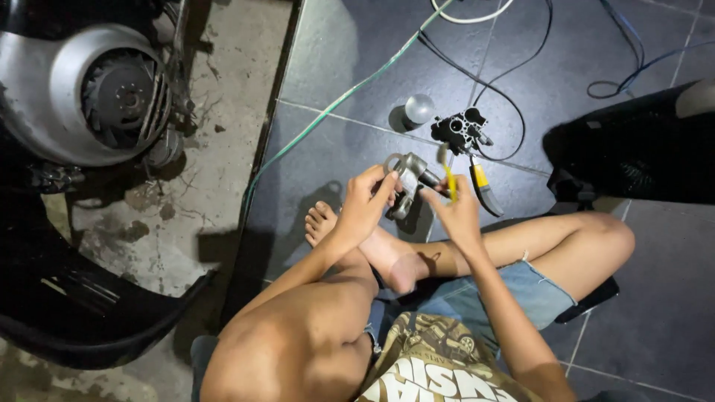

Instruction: The person is cleaning a motorcycle engine component using a small brush and a wire brush while sitting on the floor.

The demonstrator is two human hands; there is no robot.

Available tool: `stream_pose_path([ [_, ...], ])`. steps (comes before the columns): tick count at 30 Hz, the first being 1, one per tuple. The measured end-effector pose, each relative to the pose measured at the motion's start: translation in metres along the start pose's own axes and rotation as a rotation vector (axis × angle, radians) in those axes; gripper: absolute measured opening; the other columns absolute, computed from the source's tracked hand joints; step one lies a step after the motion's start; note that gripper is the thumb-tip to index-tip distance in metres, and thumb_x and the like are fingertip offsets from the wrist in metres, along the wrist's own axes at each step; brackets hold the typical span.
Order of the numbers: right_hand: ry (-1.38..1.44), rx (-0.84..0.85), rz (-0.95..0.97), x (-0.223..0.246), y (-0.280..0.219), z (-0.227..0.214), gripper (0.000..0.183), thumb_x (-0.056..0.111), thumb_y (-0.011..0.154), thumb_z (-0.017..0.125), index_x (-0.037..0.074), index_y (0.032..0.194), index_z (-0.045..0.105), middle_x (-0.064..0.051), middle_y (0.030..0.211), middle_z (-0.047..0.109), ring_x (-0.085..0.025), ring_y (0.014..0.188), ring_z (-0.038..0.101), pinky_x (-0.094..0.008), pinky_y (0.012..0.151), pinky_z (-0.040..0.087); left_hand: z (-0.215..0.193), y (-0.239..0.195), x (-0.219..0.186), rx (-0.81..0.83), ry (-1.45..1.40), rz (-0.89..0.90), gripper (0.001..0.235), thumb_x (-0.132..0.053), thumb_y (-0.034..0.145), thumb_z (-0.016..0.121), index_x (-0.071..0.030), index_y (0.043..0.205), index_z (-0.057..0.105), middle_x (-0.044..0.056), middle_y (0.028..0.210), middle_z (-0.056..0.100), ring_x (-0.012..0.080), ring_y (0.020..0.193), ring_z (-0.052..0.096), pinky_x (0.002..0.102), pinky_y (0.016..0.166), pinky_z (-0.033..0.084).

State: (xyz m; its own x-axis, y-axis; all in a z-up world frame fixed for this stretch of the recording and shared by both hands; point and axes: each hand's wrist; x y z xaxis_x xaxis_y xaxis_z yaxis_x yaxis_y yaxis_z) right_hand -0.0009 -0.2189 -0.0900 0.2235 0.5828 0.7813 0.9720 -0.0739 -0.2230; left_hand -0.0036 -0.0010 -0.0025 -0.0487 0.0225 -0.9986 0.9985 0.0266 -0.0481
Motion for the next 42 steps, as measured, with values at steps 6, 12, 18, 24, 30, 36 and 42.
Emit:
stream_pose_path([
  [6,-0.135,0.156,0.219,0.035,-0.02,0.037,0.08,0.042,0.071,0.092,0.015,0.123,0.038,-0.025,0.13,0.061,-0.051,0.119,0.06,-0.061,0.1,0.049,-0.002,0.002,-0.007,-0.062,-0.036,-0.014,0.03,-0.012,0.103,0.058,-0.006,0.076,0.069,0.006,0.062,0.06,0.0157,0.059,0.066,0.029,0.064,0.055],
  [12,-0.009,0.093,0.225,0.028,-0.018,0.069,0.061,0.016,0.083,0.078,0.013,0.126,0.035,-0.025,0.123,0.063,-0.049,0.115,0.063,-0.059,0.096,0.053,-0.004,0.003,-0.008,-0.081,-0.073,-0.01,0.034,-0.013,0.104,0.058,-0.006,0.072,0.066,0.006,0.065,0.063,0.0142,0.061,0.066,0.029,0.066,0.055],
  [18,0.023,0.102,0.101,0.033,0.007,0.088,0.051,0.003,0.082,0.07,0.013,0.121,0.038,-0.024,0.112,0.062,-0.051,0.11,0.063,-0.058,0.086,0.054,-0.003,0.003,-0.017,-0.036,-0.019,-0.037,0.028,-0.015,0.103,0.06,-0.006,0.078,0.07,0.005,0.063,0.063,0.0151,0.06,0.065,0.03,0.064,0.055],
  [24,0.08,0.17,0.004,0.045,0.009,0.091,0.049,-0.004,0.08,0.067,0.003,0.12,0.039,-0.032,0.113,0.058,-0.057,0.108,0.061,-0.059,0.084,0.053,-0.004,0.006,-0.005,-0.068,-0.059,-0.019,0.031,-0.013,0.104,0.058,-0.005,0.076,0.069,0.006,0.063,0.063,0.0152,0.061,0.067,0.03,0.065,0.056],
  [30,-0.085,-0.066,-0.108,0.018,0.034,0.06,0.07,0.025,0.09,0.078,-0.01,0.137,0.038,-0.044,0.122,0.057,-0.062,0.113,0.058,-0.067,0.093,0.048,-0.002,0.007,-0.013,-0.078,-0.11,-0.029,0.031,-0.012,0.104,0.058,-0.005,0.076,0.068,0.007,0.062,0.061,0.0148,0.057,0.064,0.028,0.061,0.056],
  [36,-0.347,-0.183,-0.139,-0.034,0.124,-0.015,0.103,0.035,0.077,0.093,-0.001,0.148,0.028,-0.029,0.134,0.044,-0.059,0.117,0.055,-0.067,0.096,0.049,-0.004,0.009,-0.009,-0.081,-0.158,-0.045,0.029,-0.013,0.103,0.059,-0.004,0.078,0.069,0.006,0.06,0.059,0.014,0.057,0.064,0.027,0.059,0.056],
  [42,-0.315,-0.077,-0.07,-0.036,0.139,-0.024,0.07,0.027,0.08,0.09,0.011,0.122,0.036,-0.023,0.117,0.059,-0.052,0.109,0.063,-0.061,0.089,0.053,-0.002,0.009,0.0,-0.094,-0.199,-0.088,0.029,-0.014,0.103,0.06,-0.003,0.079,0.07,0.007,0.059,0.059,0.0141,0.056,0.064,0.026,0.058,0.056],
])
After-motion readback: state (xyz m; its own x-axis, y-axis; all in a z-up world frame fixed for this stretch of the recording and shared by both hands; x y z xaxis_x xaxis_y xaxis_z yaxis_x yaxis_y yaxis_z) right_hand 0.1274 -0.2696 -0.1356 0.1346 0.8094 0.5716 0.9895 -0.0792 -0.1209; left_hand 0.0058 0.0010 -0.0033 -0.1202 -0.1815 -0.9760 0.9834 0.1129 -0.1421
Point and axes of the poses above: each hand's wrist, its own y-axis towards the middle knuckle, its own z-axis out of the palm, x = y × z
